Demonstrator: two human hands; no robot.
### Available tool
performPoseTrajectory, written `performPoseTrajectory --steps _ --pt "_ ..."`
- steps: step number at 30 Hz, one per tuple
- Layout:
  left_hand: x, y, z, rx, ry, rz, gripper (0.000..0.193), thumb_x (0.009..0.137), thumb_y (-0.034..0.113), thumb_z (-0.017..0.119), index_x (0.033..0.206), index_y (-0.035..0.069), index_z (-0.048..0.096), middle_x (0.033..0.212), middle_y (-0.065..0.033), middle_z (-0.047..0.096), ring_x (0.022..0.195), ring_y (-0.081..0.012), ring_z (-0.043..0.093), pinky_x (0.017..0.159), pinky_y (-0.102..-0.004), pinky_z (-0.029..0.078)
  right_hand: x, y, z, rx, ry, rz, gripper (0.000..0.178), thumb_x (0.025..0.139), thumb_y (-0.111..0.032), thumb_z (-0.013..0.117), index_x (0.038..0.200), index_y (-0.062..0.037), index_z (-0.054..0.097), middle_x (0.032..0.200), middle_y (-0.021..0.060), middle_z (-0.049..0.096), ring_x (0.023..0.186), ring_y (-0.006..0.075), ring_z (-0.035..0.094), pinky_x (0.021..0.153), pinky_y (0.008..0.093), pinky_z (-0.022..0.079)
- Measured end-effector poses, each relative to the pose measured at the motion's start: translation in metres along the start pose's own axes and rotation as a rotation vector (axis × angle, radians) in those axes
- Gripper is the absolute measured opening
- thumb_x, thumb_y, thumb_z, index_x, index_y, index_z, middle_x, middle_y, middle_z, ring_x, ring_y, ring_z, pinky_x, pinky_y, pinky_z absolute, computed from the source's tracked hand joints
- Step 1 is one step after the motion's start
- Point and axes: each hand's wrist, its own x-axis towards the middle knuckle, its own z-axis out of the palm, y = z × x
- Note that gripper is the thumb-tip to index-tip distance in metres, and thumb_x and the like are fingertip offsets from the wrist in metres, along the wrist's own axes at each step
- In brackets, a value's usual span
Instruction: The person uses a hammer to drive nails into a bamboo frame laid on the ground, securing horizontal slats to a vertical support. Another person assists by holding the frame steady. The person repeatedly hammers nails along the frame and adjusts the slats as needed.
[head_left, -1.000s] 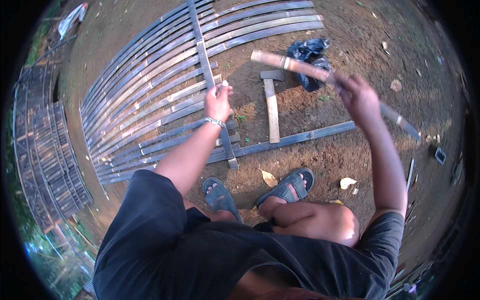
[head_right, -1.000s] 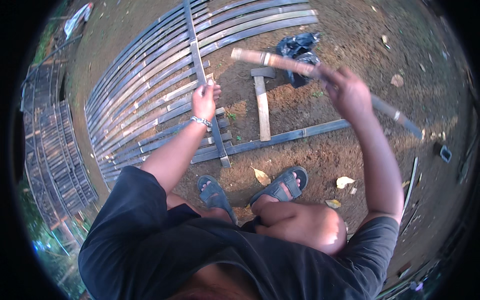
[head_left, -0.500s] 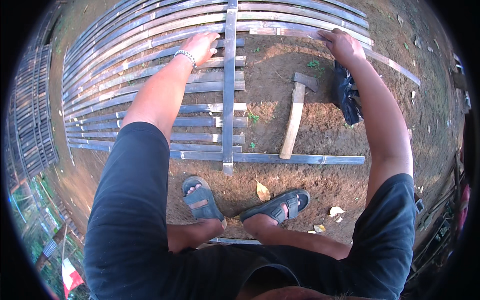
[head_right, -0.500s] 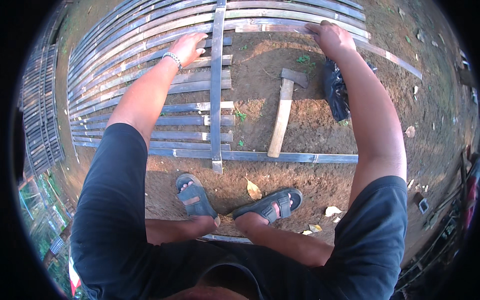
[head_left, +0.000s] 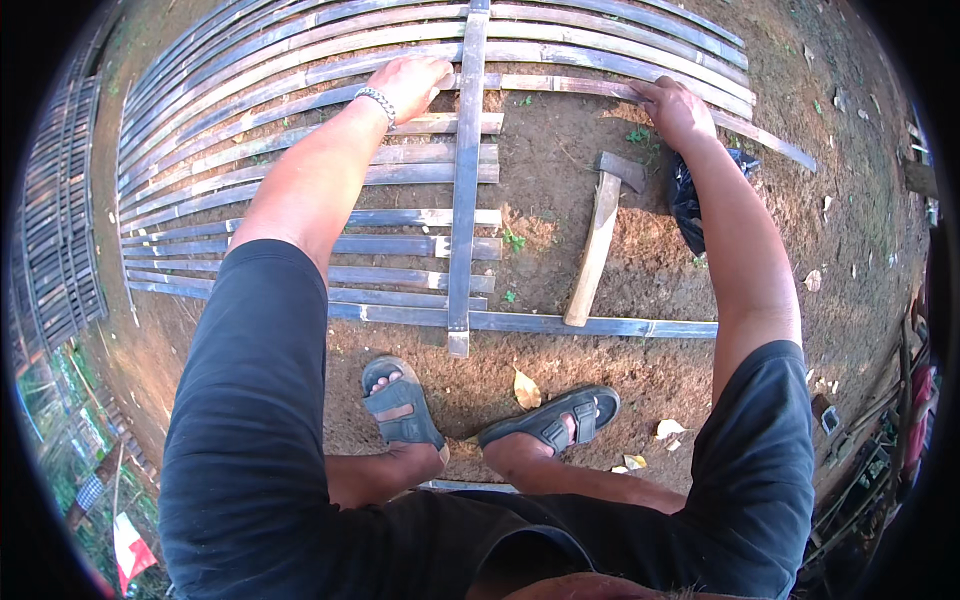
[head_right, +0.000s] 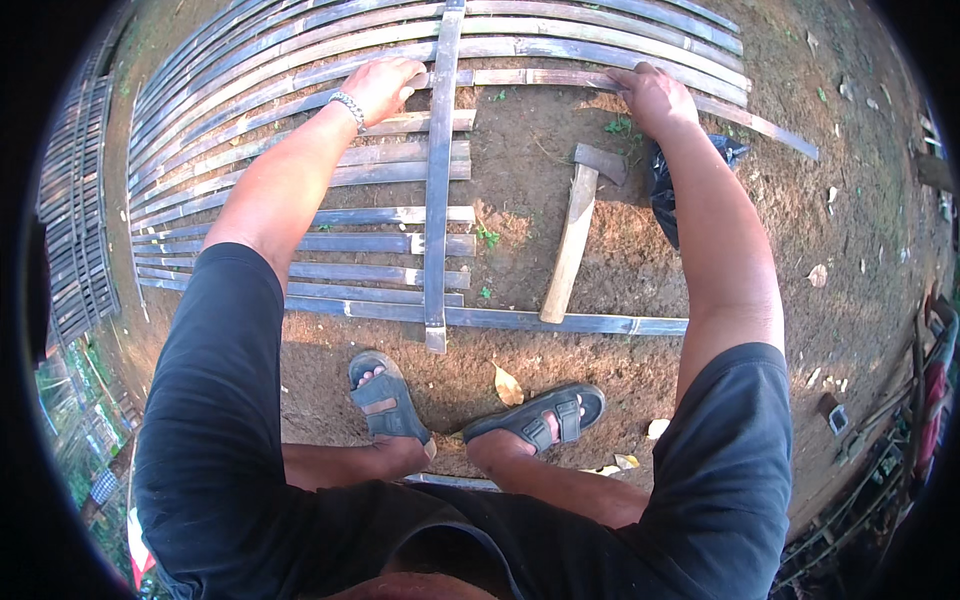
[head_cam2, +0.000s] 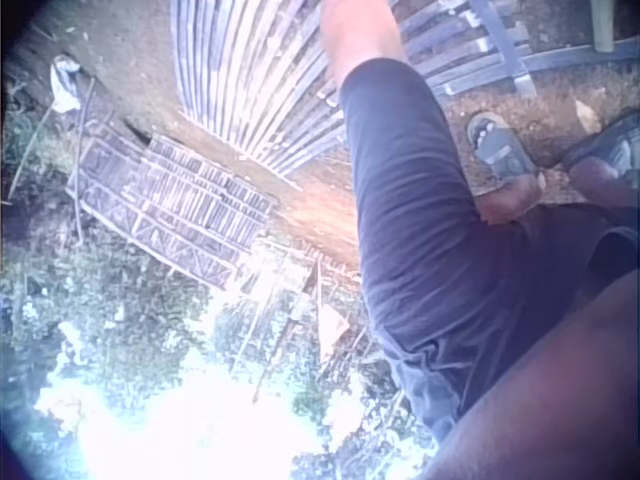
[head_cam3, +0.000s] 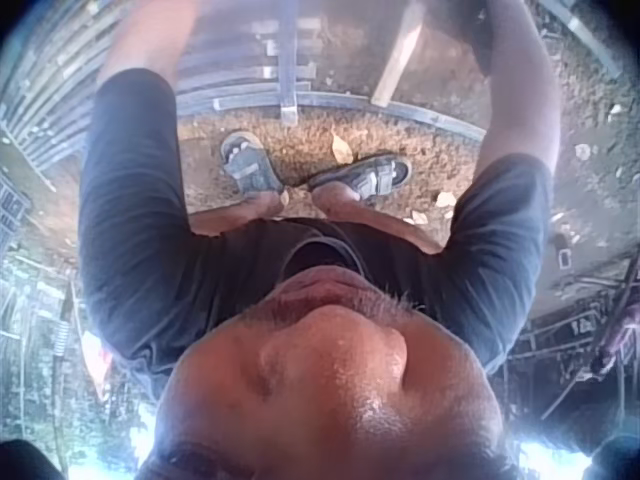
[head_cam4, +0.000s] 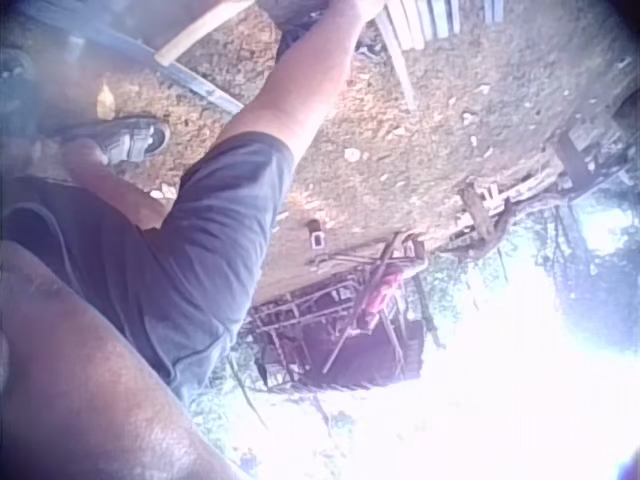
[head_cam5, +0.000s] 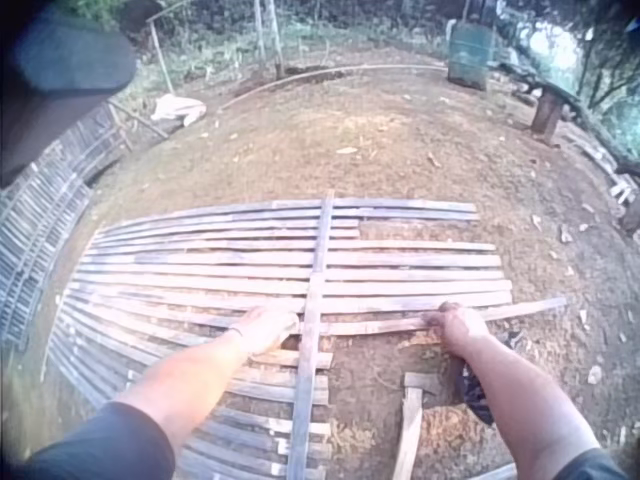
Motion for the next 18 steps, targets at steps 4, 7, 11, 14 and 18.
performPoseTrajectory --steps 4,7,11,14,18 --pt "0.0 0.001 -0.002 -0.017 -0.028 -0.001 0.038 0.089 0.013 0.07 0.125 0.01 0.061 0.124 -0.0116 0.067 0.118 -0.0317 0.062 0.104 -0.0424 0.05 -0.002 -0.004 0.002 0.019 -0.021 0.018 0.041 0.1 -0.026 0.058 0.14 -0.036 0.059 0.127 0.0066 0.063 0.121 0.0284 0.061 0.102 0.0421 0.051" --pt "0.001 -0.001 -0.002 -0.01 -0.027 0.008 0.037 0.088 0.013 0.07 0.125 0.01 0.062 0.123 -0.012 0.067 0.118 -0.0316 0.062 0.104 -0.0423 0.05 0.001 -0.005 0.009 0.035 -0.012 0.0 0.041 0.1 -0.027 0.059 0.14 -0.0355 0.06 0.127 0.0064 0.063 0.122 0.0282 0.06 0.102 0.0417 0.051" --pt "0.002 0.0 -0.001 -0.011 -0.044 -0.017 0.038 0.088 0.012 0.07 0.125 0.009 0.062 0.123 -0.0126 0.067 0.118 -0.0316 0.062 0.104 -0.042 0.049 0.004 -0.013 0.013 0.068 0.011 -0.023 0.04 0.099 -0.027 0.06 0.138 -0.0348 0.061 0.126 0.0058 0.063 0.122 0.0276 0.06 0.103 0.0414 0.051" --pt "0.001 0.0 0.0 -0.015 -0.032 -0.016 0.037 0.088 0.012 0.07 0.124 0.009 0.062 0.123 -0.0127 0.067 0.119 -0.0317 0.062 0.104 -0.0419 0.049 0.006 -0.018 0.015 0.08 0.042 -0.022 0.039 0.098 -0.026 0.062 0.136 -0.035 0.063 0.125 0.0046 0.063 0.121 0.0273 0.059 0.103 0.0409 0.051" --pt "0.002 0.002 -0.002 -0.009 -0.043 -0.031 0.037 0.088 0.013 0.07 0.125 0.009 0.062 0.124 -0.0126 0.067 0.119 -0.0317 0.062 0.104 -0.042 0.05 0.005 -0.014 0.028 0.026 0.154 -0.076 0.037 0.096 -0.024 0.064 0.132 -0.0351 0.066 0.123 0.0029 0.062 0.119 0.0273 0.059 0.103 0.0398 0.051"
